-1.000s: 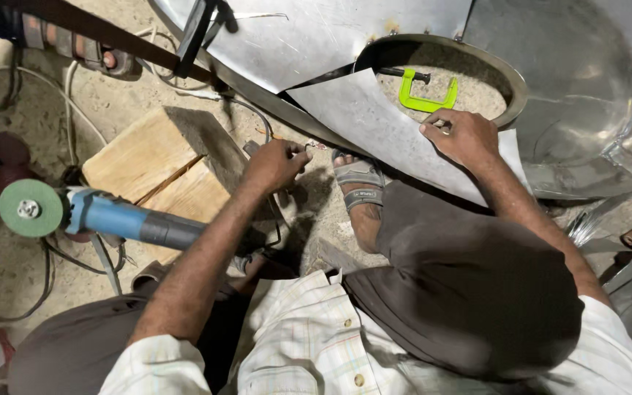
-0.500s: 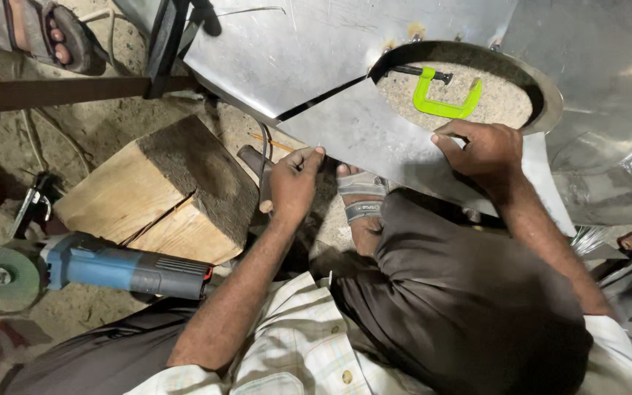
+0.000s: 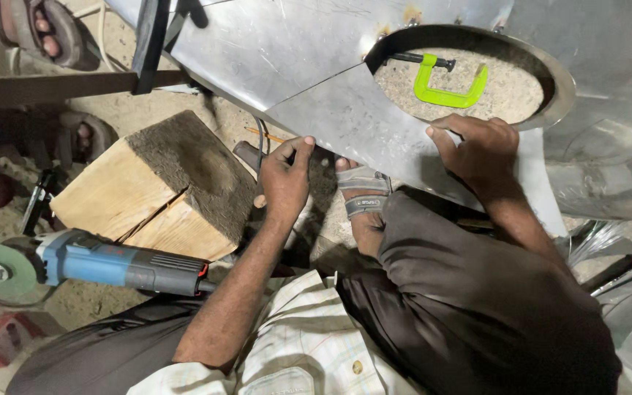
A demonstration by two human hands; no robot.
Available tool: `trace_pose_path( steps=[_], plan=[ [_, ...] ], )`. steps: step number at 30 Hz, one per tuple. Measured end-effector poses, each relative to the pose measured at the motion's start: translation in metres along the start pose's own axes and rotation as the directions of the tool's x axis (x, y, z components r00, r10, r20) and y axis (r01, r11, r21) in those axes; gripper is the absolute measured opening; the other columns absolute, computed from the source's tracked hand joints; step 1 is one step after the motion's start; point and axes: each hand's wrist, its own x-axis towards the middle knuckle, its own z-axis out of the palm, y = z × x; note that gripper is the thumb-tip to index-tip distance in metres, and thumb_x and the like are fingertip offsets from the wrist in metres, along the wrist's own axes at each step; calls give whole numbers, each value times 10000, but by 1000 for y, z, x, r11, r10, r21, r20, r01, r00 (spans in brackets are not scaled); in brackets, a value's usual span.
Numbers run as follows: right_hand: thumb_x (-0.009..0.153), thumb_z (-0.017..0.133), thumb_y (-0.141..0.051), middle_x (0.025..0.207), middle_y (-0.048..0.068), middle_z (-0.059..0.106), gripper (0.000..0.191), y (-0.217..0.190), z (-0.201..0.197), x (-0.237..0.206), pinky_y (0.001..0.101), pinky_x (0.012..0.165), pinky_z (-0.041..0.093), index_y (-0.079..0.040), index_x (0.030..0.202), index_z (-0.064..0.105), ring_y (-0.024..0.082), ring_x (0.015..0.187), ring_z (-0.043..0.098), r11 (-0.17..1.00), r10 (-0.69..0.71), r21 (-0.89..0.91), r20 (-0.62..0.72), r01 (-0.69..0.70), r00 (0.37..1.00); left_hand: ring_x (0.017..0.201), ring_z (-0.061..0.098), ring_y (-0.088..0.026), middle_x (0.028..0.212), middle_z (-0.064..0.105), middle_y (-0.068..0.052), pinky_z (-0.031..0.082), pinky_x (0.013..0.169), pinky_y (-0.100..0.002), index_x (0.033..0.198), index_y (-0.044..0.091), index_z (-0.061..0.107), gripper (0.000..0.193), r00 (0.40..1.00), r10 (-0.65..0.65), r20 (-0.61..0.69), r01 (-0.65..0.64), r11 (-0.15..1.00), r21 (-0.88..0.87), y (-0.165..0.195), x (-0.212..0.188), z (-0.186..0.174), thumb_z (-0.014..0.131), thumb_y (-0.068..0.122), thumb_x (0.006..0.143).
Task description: The person marks a metal sheet with a pencil, then uses an angle grinder to cut along the marked line. They repeatedly fit the cut piece into a circular opening in a larger metal assembly, hammer it into shape, and continue cutting and fitting until the piece aligns.
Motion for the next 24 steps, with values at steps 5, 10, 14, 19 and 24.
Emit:
trace_pose_path(
  steps=[5,10,14,19,24],
  plan=[
    [1011,800,-286,848,17,754,159,-4,-2,-1,361,759,533,-170,906,772,222,782,721,1000,-10,15,-21,11,1000,751,665,-86,822,789,-59,541,743,-277,1048,17,788,300,998,56,-12,-56,998,24,-1,2,-2,715,297,971],
    [991,813,-295,864,15,745,122,0,2,4,361,734,524,-187,945,777,223,757,712,1000,-11,5,5,11,1000,779,674,-84,853,795,-55,546,756,-275,1063,16,779,295,995,104,7,-103,995,-12,-3,3,-2,708,290,981],
    [990,815,-296,874,0,757,127,3,5,4,352,726,509,-192,932,771,205,760,716,1000,11,11,8,-11,1000,816,677,-89,887,796,-58,541,788,-270,1074,12,775,300,995,94,31,-93,995,-27,-6,4,-2,701,291,990],
    [971,808,-303,853,1,757,123,7,8,5,349,734,502,-187,937,783,193,755,714,998,37,55,21,-38,999,904,697,-89,955,785,-44,544,852,-265,1093,29,777,293,994,97,58,-95,995,-28,-9,4,-2,698,295,998],
    [981,780,-298,867,4,763,115,8,6,7,354,746,505,-187,950,788,190,766,721,998,31,49,58,-34,998,846,654,-92,900,773,-36,535,804,-267,1089,15,773,286,997,46,60,-41,995,-89,-10,4,0,699,275,997]
  ],
)
